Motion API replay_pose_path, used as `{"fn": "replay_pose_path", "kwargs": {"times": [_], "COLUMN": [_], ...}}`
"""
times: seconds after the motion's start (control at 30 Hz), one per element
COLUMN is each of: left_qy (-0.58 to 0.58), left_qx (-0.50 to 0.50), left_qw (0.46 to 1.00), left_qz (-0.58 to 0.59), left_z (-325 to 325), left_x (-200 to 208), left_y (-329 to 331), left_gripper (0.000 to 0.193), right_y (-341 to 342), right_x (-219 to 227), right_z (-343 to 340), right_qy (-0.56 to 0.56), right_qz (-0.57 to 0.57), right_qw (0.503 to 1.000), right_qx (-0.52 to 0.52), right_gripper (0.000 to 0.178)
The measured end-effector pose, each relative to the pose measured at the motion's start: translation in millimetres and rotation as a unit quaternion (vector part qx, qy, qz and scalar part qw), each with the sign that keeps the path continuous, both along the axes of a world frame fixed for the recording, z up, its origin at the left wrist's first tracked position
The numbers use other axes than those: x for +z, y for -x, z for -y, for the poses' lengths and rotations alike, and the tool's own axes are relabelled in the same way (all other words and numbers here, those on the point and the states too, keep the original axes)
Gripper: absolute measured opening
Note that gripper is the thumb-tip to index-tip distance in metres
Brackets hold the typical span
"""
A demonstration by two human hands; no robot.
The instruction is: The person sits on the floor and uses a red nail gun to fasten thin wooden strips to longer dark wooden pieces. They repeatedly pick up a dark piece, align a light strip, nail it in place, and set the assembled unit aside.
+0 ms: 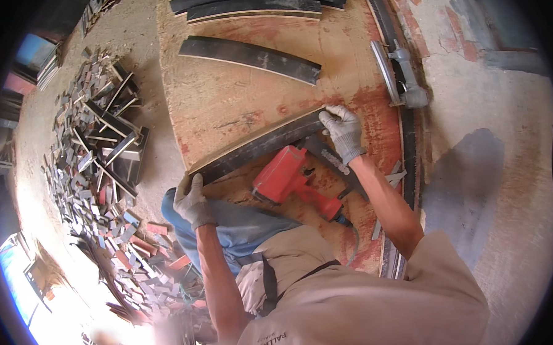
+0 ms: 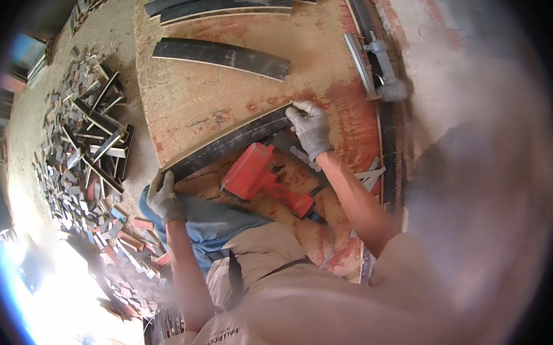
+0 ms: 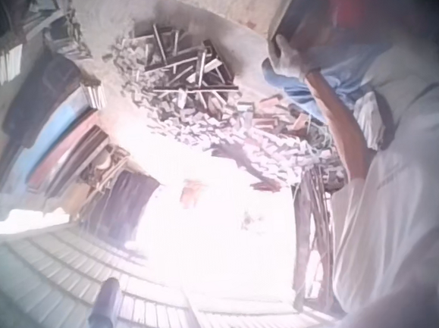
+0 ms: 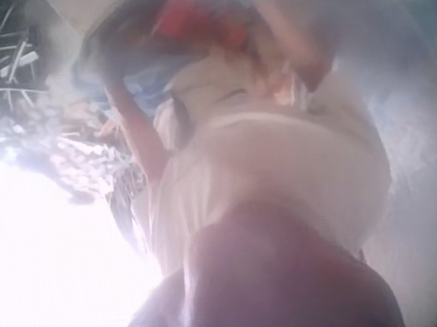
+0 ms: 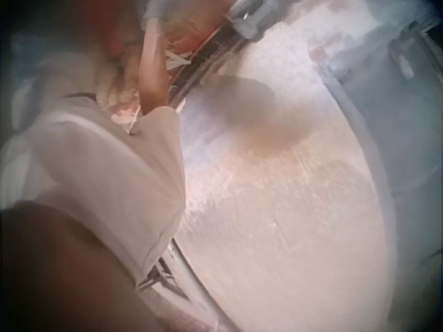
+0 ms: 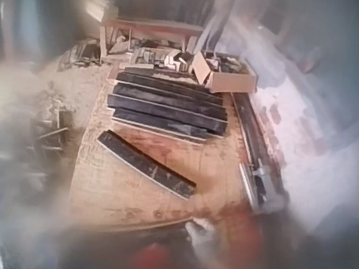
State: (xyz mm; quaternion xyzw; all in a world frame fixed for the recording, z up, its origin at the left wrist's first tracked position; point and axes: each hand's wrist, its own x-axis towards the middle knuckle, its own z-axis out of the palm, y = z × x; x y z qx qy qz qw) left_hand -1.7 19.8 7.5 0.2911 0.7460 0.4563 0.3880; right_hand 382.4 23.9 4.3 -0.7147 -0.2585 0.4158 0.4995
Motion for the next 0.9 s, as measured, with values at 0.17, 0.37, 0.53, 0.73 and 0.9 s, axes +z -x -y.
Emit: {"fn": "replay_pose_path", "kwargs": {"times": [0.17, 0.37, 0.53, 0.73, 0.9], "left_qy": [0.047, 0.072, 0.057, 0.061, 0.111], "left_qx": [-0.003, -0.007, -0.015, -0.024, -0.009], "left_qw": [0.999, 0.997, 0.998, 0.996, 0.992], "left_qz": [-0.006, -0.027, -0.038, -0.058, -0.058], "left_z": [-2, -4, -5, -5, -11], "left_x": [4, 12, 12, 8, 16], "left_y": [1, -3, 2, 6, 1], "left_gripper": [0.038, 0.041, 0.039, 0.039, 0.039], "right_y": [1, -2, 11, 8, 5], "right_x": [0, 7, 5, 3, 2], "right_z": [-4, -5, -5, -1, 0], "right_qy": [0.008, 0.077, 0.011, 0.009, 0.035], "right_qz": [-0.004, -0.016, -0.041, -0.009, -0.016], "right_qw": [1.0, 0.997, 0.998, 1.0, 0.999], "right_qx": [-0.007, -0.01, -0.045, -0.025, -0.029], "right_gripper": [0.019, 0.028, 0.023, 0.026, 0.027]}}
